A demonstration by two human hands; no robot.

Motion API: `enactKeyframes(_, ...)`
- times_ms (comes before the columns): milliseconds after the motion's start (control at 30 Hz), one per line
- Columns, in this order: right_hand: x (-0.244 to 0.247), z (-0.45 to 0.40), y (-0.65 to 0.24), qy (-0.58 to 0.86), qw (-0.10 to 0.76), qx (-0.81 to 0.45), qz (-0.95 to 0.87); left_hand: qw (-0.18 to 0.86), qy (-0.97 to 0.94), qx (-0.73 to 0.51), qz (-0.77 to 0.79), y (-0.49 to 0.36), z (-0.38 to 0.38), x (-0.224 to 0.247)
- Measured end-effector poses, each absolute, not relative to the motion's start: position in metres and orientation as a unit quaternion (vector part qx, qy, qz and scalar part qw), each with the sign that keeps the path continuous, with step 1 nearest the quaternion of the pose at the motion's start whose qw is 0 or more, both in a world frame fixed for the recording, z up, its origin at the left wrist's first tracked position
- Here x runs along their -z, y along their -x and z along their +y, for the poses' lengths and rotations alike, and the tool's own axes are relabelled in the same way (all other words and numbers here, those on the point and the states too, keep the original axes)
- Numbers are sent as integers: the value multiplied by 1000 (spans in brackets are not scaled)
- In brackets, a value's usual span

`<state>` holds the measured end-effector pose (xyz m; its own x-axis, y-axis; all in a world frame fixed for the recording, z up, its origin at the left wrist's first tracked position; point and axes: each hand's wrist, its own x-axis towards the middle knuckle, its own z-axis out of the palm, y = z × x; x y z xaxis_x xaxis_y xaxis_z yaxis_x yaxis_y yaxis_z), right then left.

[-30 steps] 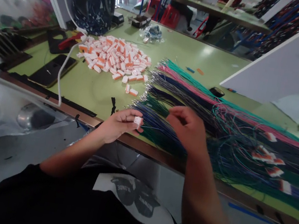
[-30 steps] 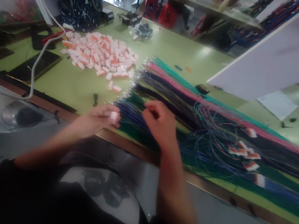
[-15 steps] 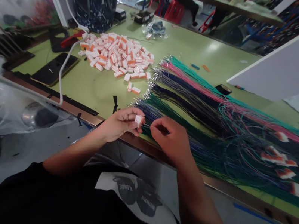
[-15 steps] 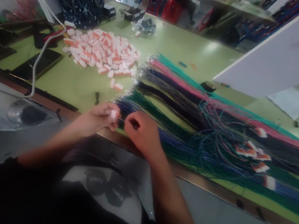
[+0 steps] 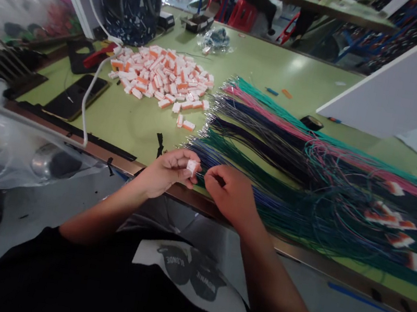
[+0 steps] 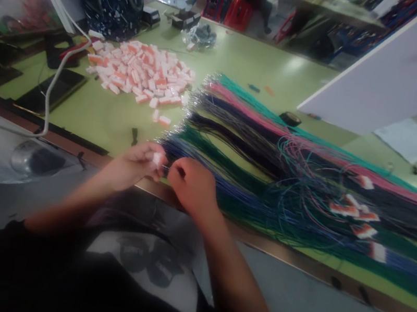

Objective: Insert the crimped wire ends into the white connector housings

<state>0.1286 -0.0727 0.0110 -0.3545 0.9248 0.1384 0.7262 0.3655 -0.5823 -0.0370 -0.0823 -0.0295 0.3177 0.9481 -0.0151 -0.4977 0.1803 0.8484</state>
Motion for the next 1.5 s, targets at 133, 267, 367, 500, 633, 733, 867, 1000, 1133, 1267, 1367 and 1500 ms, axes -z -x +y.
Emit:
enactKeyframes(133, -11, -73, -127, 527, 213, -224, -792, 700, -398, -516, 293, 36, -83, 30)
enactKeyframes(267, -11, -75, -123, 529, 213, -215, -793, 688, -407, -519, 303, 35, -83, 31)
enactKeyframes(367, -9, -77, -119, 517, 232, -181, -804, 685, -405, -521, 307, 34, -83, 31)
enactKeyframes(500, -4, -78, -117, 486, 274, -138, -818, 693, -392, -519, 311, 35, -83, 29)
enactKeyframes(633, -4, -79, -120, 475, 288, -140, -820, 706, -378, -515, 307, 36, -83, 27)
enactKeyframes(733, -5, -80, -121, 475, 292, -141, -818, 711, -373, -516, 299, 36, -83, 28)
enactKeyframes(867, -5, -81, -120, 484, 296, -135, -812, 707, -371, -520, 303, 36, -83, 28)
enactKeyframes(1000, -3, -82, -118, 497, 282, -127, -810, 700, -373, -523, 311, 35, -83, 29)
enactKeyframes(1133, 2, -81, -118, 485, 276, -99, -824, 694, -379, -528, 310, 35, -83, 30)
enactKeyframes(1267, 9, -80, -120, 446, 287, -72, -845, 701, -381, -516, 312, 35, -82, 29)
enactKeyframes(1367, 12, -79, -120, 418, 307, -53, -853, 708, -377, -508, 314, 36, -82, 28)
enactKeyframes(1500, 11, -80, -121, 431, 317, -103, -839, 704, -374, -514, 316, 35, -82, 28)
